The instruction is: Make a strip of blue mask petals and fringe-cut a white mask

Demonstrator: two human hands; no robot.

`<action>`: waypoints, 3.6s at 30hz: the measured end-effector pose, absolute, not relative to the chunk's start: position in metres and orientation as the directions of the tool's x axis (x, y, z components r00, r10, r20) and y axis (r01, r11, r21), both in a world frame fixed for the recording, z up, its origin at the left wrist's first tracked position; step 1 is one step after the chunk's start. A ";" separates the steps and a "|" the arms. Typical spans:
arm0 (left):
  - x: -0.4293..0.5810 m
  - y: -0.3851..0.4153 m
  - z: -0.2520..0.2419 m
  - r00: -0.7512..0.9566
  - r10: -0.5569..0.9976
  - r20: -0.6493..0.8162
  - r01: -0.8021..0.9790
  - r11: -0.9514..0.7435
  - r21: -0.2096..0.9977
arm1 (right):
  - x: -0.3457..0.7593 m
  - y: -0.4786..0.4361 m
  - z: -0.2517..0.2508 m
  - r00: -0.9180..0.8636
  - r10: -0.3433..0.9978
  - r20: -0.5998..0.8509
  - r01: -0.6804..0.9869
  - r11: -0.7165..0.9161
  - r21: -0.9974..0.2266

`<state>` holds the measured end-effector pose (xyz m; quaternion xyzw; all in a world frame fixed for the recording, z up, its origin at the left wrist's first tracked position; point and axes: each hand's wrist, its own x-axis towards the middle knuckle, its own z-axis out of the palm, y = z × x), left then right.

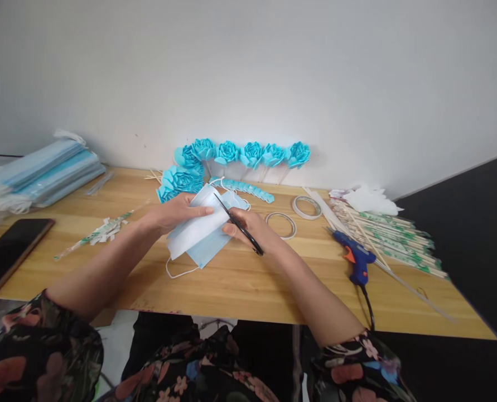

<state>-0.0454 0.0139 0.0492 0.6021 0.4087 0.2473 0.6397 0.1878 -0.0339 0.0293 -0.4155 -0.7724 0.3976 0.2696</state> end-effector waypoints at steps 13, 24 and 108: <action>-0.027 0.034 0.066 0.652 0.738 -0.174 0.264 -0.006 0.964 | 0.201 -0.035 0.019 -0.443 0.886 0.134 0.350 0.309 -0.884; -0.020 0.036 0.065 0.644 0.745 -0.174 0.256 0.005 0.967 | 0.203 -0.038 0.020 -0.405 0.910 0.093 0.303 0.229 -0.925; -0.035 0.040 0.075 0.664 0.735 -0.136 0.236 -0.035 0.971 | 0.192 -0.043 0.023 -0.258 0.965 0.044 0.351 0.136 -0.927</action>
